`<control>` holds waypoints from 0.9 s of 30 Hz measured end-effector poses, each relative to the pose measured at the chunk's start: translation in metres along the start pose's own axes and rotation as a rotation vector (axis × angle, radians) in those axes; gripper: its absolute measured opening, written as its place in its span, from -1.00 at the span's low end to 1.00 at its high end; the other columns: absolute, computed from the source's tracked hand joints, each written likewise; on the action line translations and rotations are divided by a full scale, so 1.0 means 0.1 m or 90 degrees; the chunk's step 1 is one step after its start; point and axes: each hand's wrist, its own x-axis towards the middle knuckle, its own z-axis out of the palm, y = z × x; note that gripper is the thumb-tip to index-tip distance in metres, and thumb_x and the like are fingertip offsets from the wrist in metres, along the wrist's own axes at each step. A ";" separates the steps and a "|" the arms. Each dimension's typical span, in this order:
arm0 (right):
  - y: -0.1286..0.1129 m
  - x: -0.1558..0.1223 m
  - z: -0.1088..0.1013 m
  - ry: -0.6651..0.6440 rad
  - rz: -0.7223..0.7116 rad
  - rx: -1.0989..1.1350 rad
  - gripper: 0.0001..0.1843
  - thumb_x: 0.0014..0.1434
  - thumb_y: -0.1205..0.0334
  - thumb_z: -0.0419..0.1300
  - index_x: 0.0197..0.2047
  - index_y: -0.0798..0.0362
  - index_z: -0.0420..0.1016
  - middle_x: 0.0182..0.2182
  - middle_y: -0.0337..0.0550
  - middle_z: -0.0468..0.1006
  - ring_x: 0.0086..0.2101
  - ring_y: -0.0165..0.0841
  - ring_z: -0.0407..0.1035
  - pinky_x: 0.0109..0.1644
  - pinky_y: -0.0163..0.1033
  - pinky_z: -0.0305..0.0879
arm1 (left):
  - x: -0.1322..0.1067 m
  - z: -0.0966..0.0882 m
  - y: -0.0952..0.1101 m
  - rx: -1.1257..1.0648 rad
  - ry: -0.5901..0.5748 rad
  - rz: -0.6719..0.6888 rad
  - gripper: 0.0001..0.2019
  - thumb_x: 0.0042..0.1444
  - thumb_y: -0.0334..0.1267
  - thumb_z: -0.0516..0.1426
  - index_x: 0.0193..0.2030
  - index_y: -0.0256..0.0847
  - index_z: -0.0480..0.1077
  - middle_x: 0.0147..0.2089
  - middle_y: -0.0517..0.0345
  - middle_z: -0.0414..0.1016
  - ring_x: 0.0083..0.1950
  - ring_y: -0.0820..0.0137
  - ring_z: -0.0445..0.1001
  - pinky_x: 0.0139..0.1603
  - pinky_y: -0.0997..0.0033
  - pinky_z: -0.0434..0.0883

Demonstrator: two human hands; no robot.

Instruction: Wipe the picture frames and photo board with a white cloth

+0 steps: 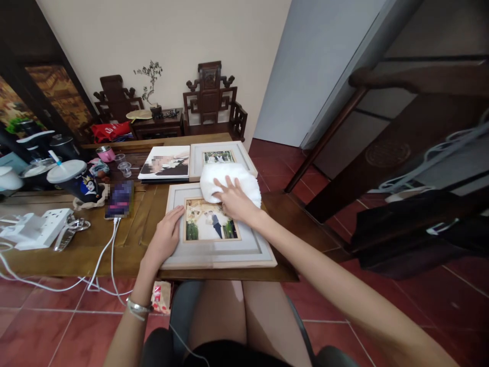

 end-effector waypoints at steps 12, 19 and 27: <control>-0.60 -1.04 -0.62 -0.271 -0.122 0.184 -0.49 0.05 0.58 0.01 0.02 0.14 0.53 0.27 0.18 0.26 0.22 0.14 0.17 0.19 0.22 0.20 | 0.00 0.01 0.00 -0.012 0.012 -0.006 -0.61 0.27 -0.36 -0.09 0.16 -0.28 0.39 0.26 -0.09 0.39 0.31 0.28 0.32 0.39 0.11 0.20; -0.70 -0.92 -0.29 -0.176 -0.136 0.229 -0.43 0.02 0.59 0.04 0.10 0.11 0.47 0.37 0.07 0.07 0.33 0.17 -0.18 0.31 0.32 -0.08 | 0.00 0.00 0.00 -0.002 -0.012 -0.005 -0.58 0.25 -0.42 -0.10 0.18 -0.32 0.37 0.27 -0.13 0.37 0.33 0.25 0.29 0.40 0.07 0.18; -0.24 -0.03 0.01 0.004 -0.046 0.060 -0.32 0.01 0.70 -0.01 0.17 0.13 0.42 0.41 -0.03 -0.08 0.33 0.26 -0.33 0.27 0.49 -0.24 | -0.01 0.01 -0.04 0.003 -0.006 0.004 -0.58 0.25 -0.43 -0.09 0.19 -0.31 0.36 0.28 -0.11 0.36 0.33 0.24 0.29 0.39 0.06 0.20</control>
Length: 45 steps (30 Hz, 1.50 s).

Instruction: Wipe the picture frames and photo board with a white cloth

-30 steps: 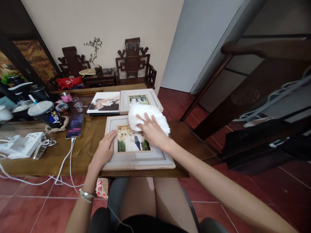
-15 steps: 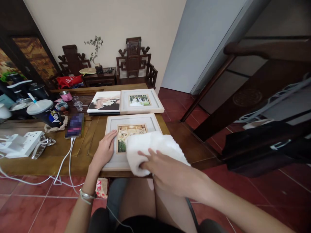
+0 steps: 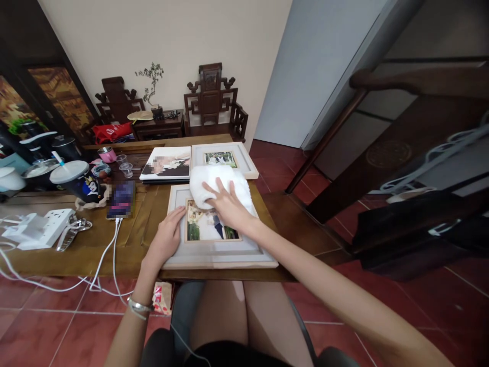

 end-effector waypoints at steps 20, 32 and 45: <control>-0.69 -0.54 -0.31 -0.271 -0.071 0.113 -0.36 0.01 0.57 0.10 0.18 0.06 0.43 0.40 -0.04 -0.02 0.31 0.30 -0.24 0.26 0.46 -0.13 | -0.02 -0.05 0.15 -0.056 0.029 -0.065 -0.48 0.37 -0.12 -0.16 0.38 -0.31 0.08 0.48 -0.10 -0.06 0.50 0.27 -0.16 0.48 0.09 -0.12; -0.65 0.37 -0.14 -0.076 -0.071 -0.009 -0.55 0.16 0.54 0.03 0.10 0.21 0.47 0.34 0.19 0.12 0.31 0.14 -0.07 0.30 0.26 -0.06 | -0.05 -0.02 0.09 -0.182 0.144 -0.095 -0.30 0.33 0.11 -0.22 0.47 -0.24 -0.25 0.50 -0.13 -0.17 0.50 0.18 -0.13 0.46 0.05 -0.14; -0.53 -0.94 -0.69 -0.247 -0.152 0.086 -0.66 0.01 0.59 0.14 -0.18 0.18 0.60 0.15 0.16 0.43 0.16 0.04 0.25 0.23 0.15 0.13 | -0.01 -0.01 0.07 -0.020 0.044 -0.081 -0.50 0.33 -0.11 -0.10 0.24 -0.42 0.29 0.40 -0.28 0.11 0.48 0.11 -0.07 0.44 -0.02 -0.02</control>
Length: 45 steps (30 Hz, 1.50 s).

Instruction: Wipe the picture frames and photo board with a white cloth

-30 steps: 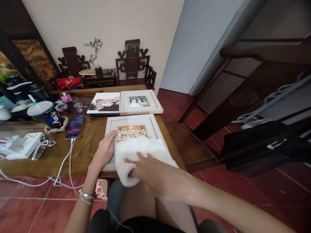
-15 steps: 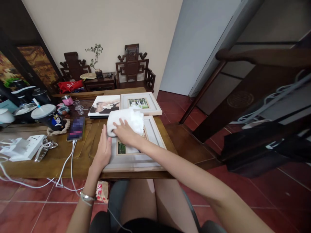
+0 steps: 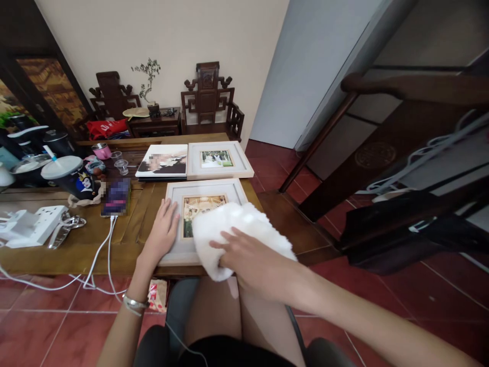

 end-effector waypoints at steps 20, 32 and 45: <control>0.27 -0.26 0.15 0.032 0.256 0.004 -0.50 -0.08 0.68 0.06 -0.15 0.14 0.62 0.17 0.07 0.42 0.25 0.13 0.10 0.30 0.33 -0.05 | -0.03 -0.01 -0.07 0.058 -0.071 0.057 -0.57 0.29 -0.36 -0.11 0.25 -0.25 0.30 0.38 -0.11 0.20 0.47 0.20 0.00 0.40 -0.08 0.09; 0.71 1.32 -0.02 0.272 0.039 -0.189 -0.65 0.23 0.48 0.07 -0.04 0.03 0.58 0.37 -0.18 0.11 0.36 0.04 -0.27 0.34 0.39 -0.41 | 0.01 -0.03 -0.05 -0.002 -0.050 0.102 -0.54 0.21 -0.46 -0.10 0.19 -0.20 0.37 0.29 -0.06 0.35 0.41 0.25 0.15 0.39 -0.01 0.16; 1.31 0.67 0.02 0.187 0.243 -0.092 -0.45 -0.02 0.70 -0.03 -0.05 0.21 0.57 -0.03 0.24 0.55 0.25 -0.04 0.14 0.26 0.26 -0.05 | 0.00 -0.03 -0.08 -0.014 -0.025 0.110 -0.47 0.05 -0.58 -0.13 0.14 -0.29 0.37 0.24 -0.11 0.39 0.38 0.26 0.21 0.40 0.01 0.15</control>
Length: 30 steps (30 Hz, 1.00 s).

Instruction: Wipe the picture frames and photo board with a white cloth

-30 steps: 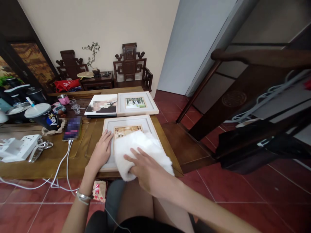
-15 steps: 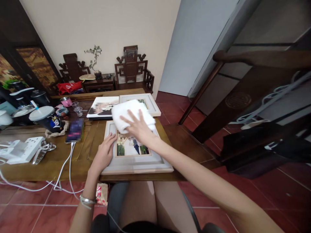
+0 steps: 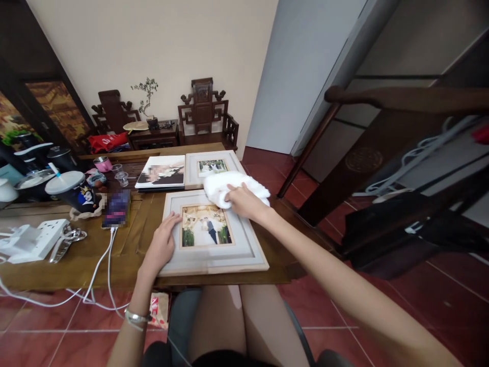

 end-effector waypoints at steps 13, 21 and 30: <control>-0.59 -1.14 -0.34 -0.138 -0.105 0.041 -0.58 -0.09 0.65 -0.01 -0.30 0.14 0.58 -0.36 0.08 0.56 -0.13 -0.10 0.46 0.00 -0.11 0.30 | 0.00 -0.01 -0.06 -0.009 -0.010 0.001 -0.49 0.06 -0.54 -0.10 0.11 -0.20 0.40 0.26 -0.06 0.38 0.38 0.24 0.21 0.41 -0.05 0.12; -0.25 -0.49 0.02 0.026 -0.063 0.051 -0.41 -0.05 0.65 -0.01 0.03 0.25 0.52 0.19 0.23 0.38 0.27 0.01 0.07 0.30 0.17 -0.01 | -0.01 -0.02 -0.02 0.002 -0.014 0.001 -0.49 0.06 -0.56 -0.12 0.08 -0.23 0.41 0.26 -0.06 0.38 0.37 0.27 0.23 0.39 -0.01 0.16; -0.57 -1.25 -0.08 -0.050 -0.103 0.114 -0.41 -0.07 0.67 -0.02 -0.02 0.19 0.55 0.26 0.15 0.28 0.31 0.00 -0.03 0.36 0.16 -0.04 | 0.00 0.00 -0.02 0.021 0.002 -0.008 -0.50 0.06 -0.58 -0.13 0.07 -0.26 0.41 0.25 -0.09 0.39 0.36 0.26 0.24 0.40 -0.01 0.16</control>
